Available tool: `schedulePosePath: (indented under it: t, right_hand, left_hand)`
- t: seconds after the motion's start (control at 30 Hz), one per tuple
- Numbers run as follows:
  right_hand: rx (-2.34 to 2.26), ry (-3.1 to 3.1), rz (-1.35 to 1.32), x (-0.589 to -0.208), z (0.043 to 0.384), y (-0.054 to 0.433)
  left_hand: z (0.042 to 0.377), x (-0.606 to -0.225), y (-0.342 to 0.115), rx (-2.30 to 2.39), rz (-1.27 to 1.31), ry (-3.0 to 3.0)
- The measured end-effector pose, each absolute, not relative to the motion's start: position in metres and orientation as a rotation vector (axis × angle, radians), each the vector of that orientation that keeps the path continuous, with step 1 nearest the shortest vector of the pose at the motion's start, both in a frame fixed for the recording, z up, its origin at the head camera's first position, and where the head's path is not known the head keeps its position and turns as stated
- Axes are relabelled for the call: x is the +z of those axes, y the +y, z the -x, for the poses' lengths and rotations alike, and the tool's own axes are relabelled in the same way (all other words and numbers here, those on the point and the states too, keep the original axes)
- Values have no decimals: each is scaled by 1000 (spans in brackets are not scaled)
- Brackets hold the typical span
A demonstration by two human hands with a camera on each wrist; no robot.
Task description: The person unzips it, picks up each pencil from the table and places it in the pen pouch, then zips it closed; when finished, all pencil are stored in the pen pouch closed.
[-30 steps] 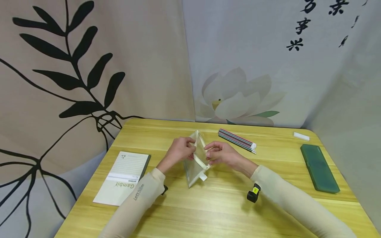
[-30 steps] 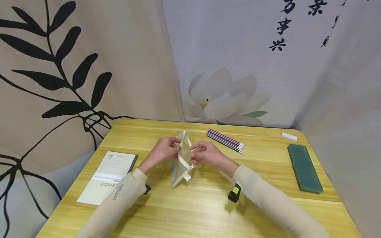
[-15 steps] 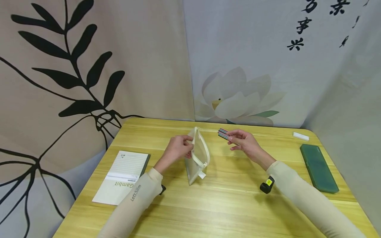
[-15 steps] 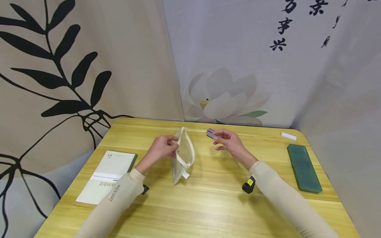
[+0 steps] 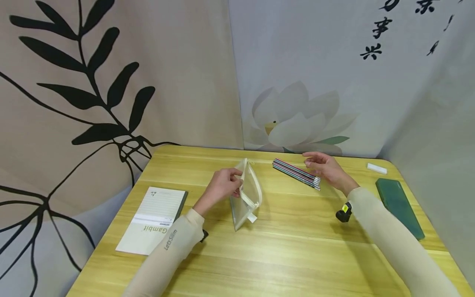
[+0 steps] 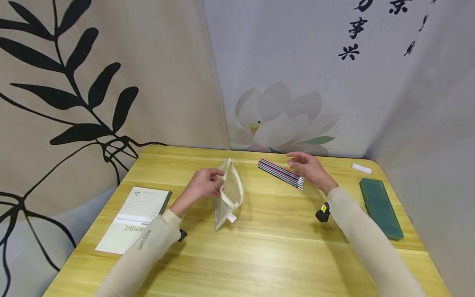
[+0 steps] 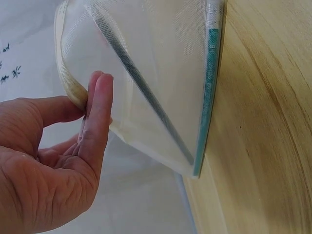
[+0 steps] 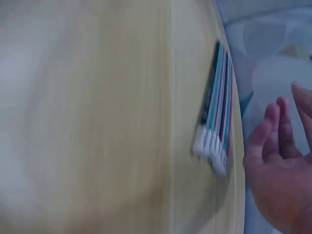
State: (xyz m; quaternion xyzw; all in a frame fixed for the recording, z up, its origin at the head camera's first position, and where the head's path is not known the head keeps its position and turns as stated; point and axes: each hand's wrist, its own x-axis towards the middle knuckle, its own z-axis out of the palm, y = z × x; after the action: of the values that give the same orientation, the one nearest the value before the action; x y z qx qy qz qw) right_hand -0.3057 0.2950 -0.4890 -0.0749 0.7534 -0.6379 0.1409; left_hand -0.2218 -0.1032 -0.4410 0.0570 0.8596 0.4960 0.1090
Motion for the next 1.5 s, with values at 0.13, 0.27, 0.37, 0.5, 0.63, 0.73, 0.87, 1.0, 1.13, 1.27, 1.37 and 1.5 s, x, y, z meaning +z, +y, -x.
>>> schedulePosePath:
  t: [0.13,0.27,0.37,0.5,0.63,0.73,0.87,1.0,1.13,1.27,1.37,1.5]
  right_hand:
    - [-1660,2352,255,-488,316,306]
    - [-1587,2382,275,-491,326,310]
    - [-1526,2404,299,-495,332,309]
    - [-1420,2471,309,-498,336,304]
    - [-1397,2463,281,-498,337,296]
    - [-1393,2439,282,-499,337,293]
    - [-1400,2413,291,-501,337,295]
    - [-1423,2384,306,-503,337,298]
    - [-1440,2378,305,-506,338,298]
    - [-1434,2400,318,-508,338,298]
    - [-1409,2413,326,-508,336,299]
    - [-1386,2419,326,-507,333,301]
  left_hand:
    - [223,-438,-102,1455,-171,2530]
    - [223,-436,-102,1438,-169,2538]
    - [224,-435,-101,1416,-172,2541]
    - [225,-434,-100,1392,-187,2545]
    - [226,-436,-99,1375,-185,2549]
    - [227,-438,-100,1364,-179,2546]
    - [228,-440,-99,1365,-189,2540]
    - [229,-441,-97,1371,-211,2534]
    - [229,-441,-95,1351,-229,2542]
    - [229,-441,-94,1338,-250,2558]
    - [229,-442,-93,1339,-261,2553]
    - [229,-443,-92,1342,-237,2533]
